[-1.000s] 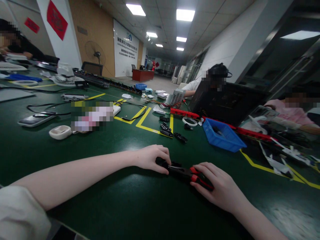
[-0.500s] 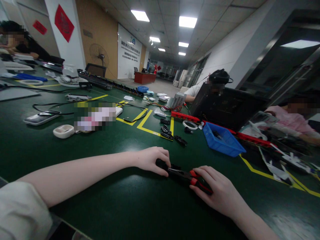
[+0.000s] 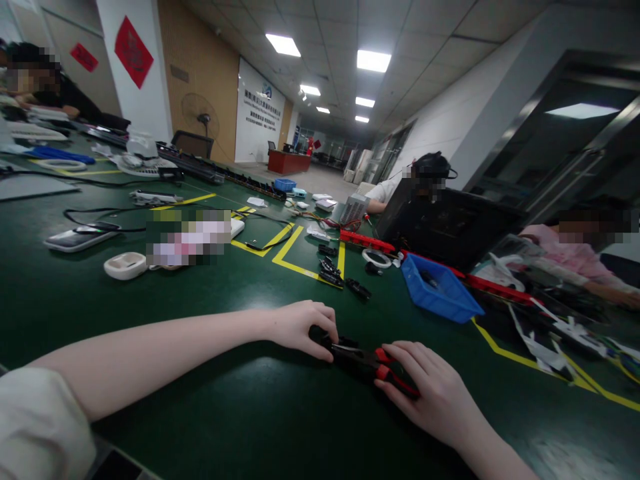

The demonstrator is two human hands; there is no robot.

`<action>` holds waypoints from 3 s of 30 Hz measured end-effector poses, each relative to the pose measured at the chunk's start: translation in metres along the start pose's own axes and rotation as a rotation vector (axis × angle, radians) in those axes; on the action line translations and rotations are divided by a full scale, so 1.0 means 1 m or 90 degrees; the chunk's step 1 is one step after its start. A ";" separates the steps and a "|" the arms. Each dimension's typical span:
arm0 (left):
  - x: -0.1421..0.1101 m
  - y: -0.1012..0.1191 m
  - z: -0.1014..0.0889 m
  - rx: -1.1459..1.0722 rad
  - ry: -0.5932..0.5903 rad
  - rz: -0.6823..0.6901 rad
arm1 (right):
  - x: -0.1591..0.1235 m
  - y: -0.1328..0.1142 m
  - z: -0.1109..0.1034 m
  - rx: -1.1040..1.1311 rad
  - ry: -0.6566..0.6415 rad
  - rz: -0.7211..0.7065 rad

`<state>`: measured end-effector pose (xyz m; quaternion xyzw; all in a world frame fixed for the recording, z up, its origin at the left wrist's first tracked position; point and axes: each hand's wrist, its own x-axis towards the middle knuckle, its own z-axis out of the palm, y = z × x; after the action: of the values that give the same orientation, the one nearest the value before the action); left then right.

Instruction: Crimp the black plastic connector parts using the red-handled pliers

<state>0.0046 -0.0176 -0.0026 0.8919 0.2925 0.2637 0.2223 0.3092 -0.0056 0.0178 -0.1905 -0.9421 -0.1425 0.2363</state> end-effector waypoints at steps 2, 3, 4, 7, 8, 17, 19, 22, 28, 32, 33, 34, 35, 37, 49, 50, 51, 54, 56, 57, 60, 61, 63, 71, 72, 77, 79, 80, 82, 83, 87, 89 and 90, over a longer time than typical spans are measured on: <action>0.000 0.000 0.000 0.004 0.001 0.003 | 0.000 -0.001 0.001 0.008 -0.007 0.008; 0.000 0.000 0.000 0.005 0.002 0.004 | 0.000 -0.001 0.001 0.012 -0.010 0.012; 0.000 0.000 0.000 0.006 0.004 0.004 | -0.001 -0.002 0.001 0.016 -0.013 0.015; 0.000 0.001 -0.001 0.003 0.005 0.003 | -0.001 -0.004 0.001 0.021 -0.017 0.019; 0.000 0.001 -0.001 0.000 0.006 0.002 | -0.001 -0.005 0.002 0.021 -0.020 0.021; 0.000 -0.002 0.002 -0.001 0.010 0.019 | -0.001 0.007 -0.003 0.021 -0.036 -0.011; 0.000 -0.003 0.003 0.000 0.009 0.024 | 0.000 0.008 -0.004 0.020 -0.032 -0.016; 0.000 -0.003 0.004 -0.001 0.007 0.028 | 0.001 0.006 -0.004 0.029 -0.024 -0.011; 0.000 -0.005 0.004 -0.011 0.017 0.038 | -0.001 0.000 0.000 0.052 -0.043 0.021; 0.000 -0.003 0.003 -0.007 0.010 0.026 | -0.002 0.001 0.000 0.043 -0.041 0.020; 0.000 -0.002 0.002 -0.005 0.007 0.021 | -0.002 0.002 0.000 0.037 -0.035 0.015; 0.000 -0.001 0.001 -0.004 0.004 0.016 | -0.001 0.003 0.000 0.030 -0.028 0.009; 0.000 0.000 0.001 -0.003 0.001 0.013 | -0.001 0.004 -0.001 0.024 -0.022 0.002; 0.000 0.001 0.000 0.000 0.000 0.008 | -0.002 0.006 -0.002 0.018 -0.015 -0.010; 0.000 -0.001 0.001 0.017 -0.006 0.017 | 0.003 0.000 0.001 0.049 -0.012 0.003; 0.000 -0.001 0.000 0.016 -0.007 0.016 | 0.003 0.001 0.001 0.054 -0.018 0.007; 0.000 0.000 0.000 0.016 -0.006 0.016 | 0.002 0.002 0.001 0.057 -0.023 0.009; 0.000 0.001 0.000 0.013 -0.003 0.021 | 0.001 0.006 0.001 0.057 -0.033 0.008; 0.000 0.002 0.000 0.014 -0.003 0.022 | -0.001 0.010 0.001 0.057 -0.035 0.005; 0.001 0.002 0.000 0.018 -0.003 0.021 | -0.001 0.011 0.001 0.058 -0.036 0.005; 0.001 0.002 0.000 0.029 -0.002 0.023 | -0.001 0.012 0.001 0.063 -0.034 0.009; 0.001 0.001 0.000 0.030 -0.001 0.025 | -0.001 0.011 0.002 0.065 -0.032 0.011; 0.001 0.001 0.000 0.031 0.000 0.030 | 0.000 0.009 0.002 0.068 -0.027 0.017; 0.000 0.005 -0.002 0.049 -0.016 0.009 | 0.003 0.003 0.000 0.084 -0.033 0.029; 0.000 0.005 -0.001 0.052 -0.017 0.011 | 0.003 0.003 0.000 0.084 -0.034 0.029; 0.000 0.004 0.000 0.056 -0.012 0.014 | 0.002 0.006 0.000 0.070 -0.043 0.020; 0.000 0.004 -0.001 0.052 -0.011 0.013 | 0.002 0.007 0.000 0.071 -0.047 0.019; 0.000 0.004 -0.001 0.052 -0.011 0.014 | 0.002 0.008 0.000 0.074 -0.047 0.021; 0.000 0.004 -0.001 0.052 -0.014 0.015 | 0.002 0.008 -0.001 0.083 -0.049 0.027; 0.000 0.004 -0.001 0.054 -0.017 0.015 | 0.002 0.008 -0.001 0.088 -0.049 0.030; -0.002 0.002 -0.001 0.047 -0.017 0.012 | 0.001 0.007 -0.001 0.096 -0.054 0.043; -0.003 0.004 -0.002 0.031 0.000 0.013 | 0.001 0.007 0.000 0.094 -0.053 0.041; -0.002 0.008 -0.003 0.025 0.020 0.015 | 0.001 0.007 0.000 0.093 -0.052 0.040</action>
<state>0.0041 -0.0236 0.0034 0.8954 0.2901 0.2743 0.1970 0.3115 0.0009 0.0192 -0.2081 -0.9524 -0.0580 0.2149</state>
